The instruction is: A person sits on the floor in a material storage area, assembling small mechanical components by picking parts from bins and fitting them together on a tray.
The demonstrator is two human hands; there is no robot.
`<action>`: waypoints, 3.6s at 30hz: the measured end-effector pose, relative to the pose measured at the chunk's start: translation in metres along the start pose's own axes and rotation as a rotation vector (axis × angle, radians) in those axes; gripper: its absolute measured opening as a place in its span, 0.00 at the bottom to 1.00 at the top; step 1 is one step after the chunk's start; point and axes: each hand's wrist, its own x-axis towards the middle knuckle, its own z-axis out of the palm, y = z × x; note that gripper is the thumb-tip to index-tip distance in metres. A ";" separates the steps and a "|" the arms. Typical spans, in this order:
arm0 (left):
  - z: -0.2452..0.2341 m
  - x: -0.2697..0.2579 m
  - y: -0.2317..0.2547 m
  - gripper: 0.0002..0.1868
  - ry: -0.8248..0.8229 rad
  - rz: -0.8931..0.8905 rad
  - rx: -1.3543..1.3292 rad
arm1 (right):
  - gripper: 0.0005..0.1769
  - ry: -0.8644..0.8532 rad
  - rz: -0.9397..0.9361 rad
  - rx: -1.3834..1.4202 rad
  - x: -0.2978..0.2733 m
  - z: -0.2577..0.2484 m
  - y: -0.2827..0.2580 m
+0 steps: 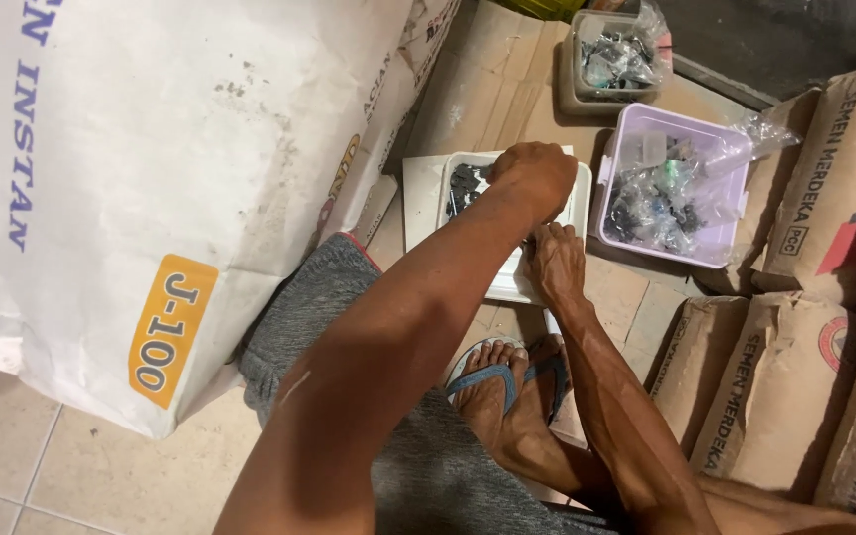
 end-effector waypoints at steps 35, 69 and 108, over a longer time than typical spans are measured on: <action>0.023 -0.009 -0.006 0.03 -0.095 0.043 -0.094 | 0.10 -0.371 0.426 0.109 0.015 -0.089 0.006; -0.022 -0.022 0.002 0.11 -0.183 -0.261 -1.143 | 0.20 0.657 0.057 0.929 0.025 -0.152 -0.058; -0.065 -0.013 0.016 0.10 0.021 -0.134 -0.427 | 0.17 0.018 0.234 0.946 -0.284 -0.091 -0.234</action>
